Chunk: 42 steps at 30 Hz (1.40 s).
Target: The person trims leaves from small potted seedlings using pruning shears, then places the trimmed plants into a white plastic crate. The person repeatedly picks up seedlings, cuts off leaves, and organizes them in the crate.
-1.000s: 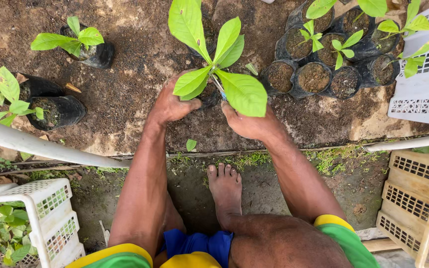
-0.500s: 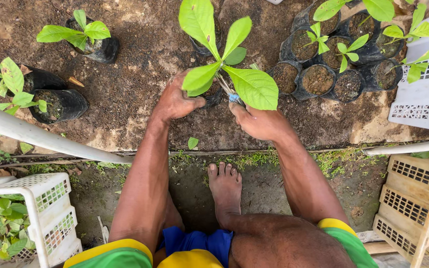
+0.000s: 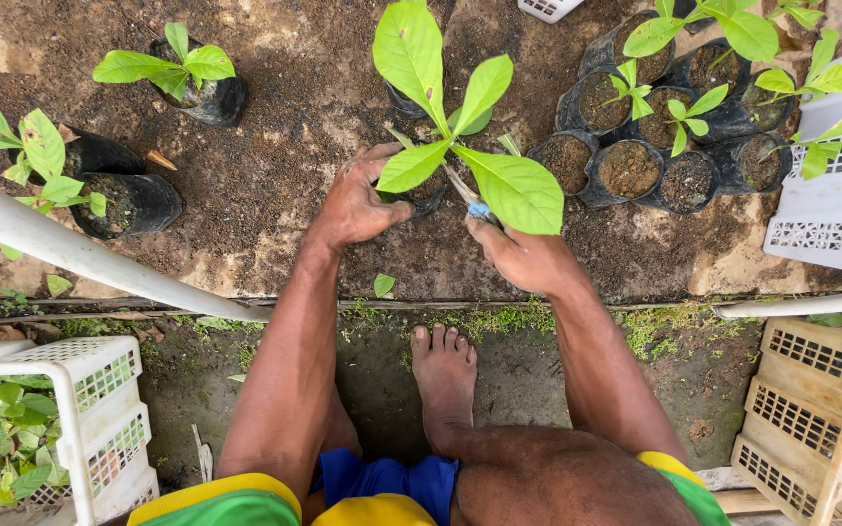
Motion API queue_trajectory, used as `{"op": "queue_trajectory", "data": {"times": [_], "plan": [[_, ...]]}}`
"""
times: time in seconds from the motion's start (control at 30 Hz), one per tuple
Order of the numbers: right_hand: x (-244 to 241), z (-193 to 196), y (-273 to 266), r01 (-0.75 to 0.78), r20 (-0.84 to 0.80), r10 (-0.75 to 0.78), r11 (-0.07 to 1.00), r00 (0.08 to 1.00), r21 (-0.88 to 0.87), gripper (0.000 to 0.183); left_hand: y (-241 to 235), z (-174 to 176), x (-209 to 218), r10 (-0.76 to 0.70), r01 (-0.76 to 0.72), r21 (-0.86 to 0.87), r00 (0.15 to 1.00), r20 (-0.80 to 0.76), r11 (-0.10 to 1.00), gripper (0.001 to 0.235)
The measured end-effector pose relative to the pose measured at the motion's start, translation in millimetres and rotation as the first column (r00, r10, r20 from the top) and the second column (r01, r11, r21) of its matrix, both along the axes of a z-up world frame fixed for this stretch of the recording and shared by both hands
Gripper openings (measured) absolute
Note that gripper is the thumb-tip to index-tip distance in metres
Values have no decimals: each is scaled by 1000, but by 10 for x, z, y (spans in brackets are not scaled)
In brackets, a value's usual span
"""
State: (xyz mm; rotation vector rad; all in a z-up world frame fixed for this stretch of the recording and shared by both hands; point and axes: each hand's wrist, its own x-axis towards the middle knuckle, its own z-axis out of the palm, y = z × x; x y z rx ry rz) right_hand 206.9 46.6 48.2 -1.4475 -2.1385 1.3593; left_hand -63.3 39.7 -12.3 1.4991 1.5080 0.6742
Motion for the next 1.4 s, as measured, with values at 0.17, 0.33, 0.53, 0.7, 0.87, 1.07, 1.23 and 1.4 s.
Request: {"op": "queue_trajectory", "data": {"times": [0.17,0.33,0.53,0.7,0.87,1.07,1.23,1.4], "plan": [[-45,-221,-162,226,-60,-236,964,970,-140,30,-167,81,215,100,-106,129,994,53,986,69],[-170,-711,-269,332,-370,-484,852,793,-404,19,-352,236,532,232,-216,266,972,-30,939,62],[-88,-1025,-229,329,-523,-527,842,671,-426,24,-291,530,548,234,-250,393,968,89,885,37],[-73,-955,-224,291,-561,-494,862,664,-414,25,-149,529,669,211,-277,359,954,212,891,23],[-77,-440,-362,406,-181,-457,876,871,-260,34,-83,324,763,211,-362,455,913,349,814,19],[-157,216,-361,297,-45,-296,955,954,23,32,-45,191,770,312,-252,643,950,21,724,14],[-225,468,-190,175,-6,-177,963,984,206,28,-43,216,772,275,-323,530,946,169,785,16],[-235,562,-153,53,18,-63,940,998,338,27,-78,221,746,243,-259,579,964,107,773,14]]}}
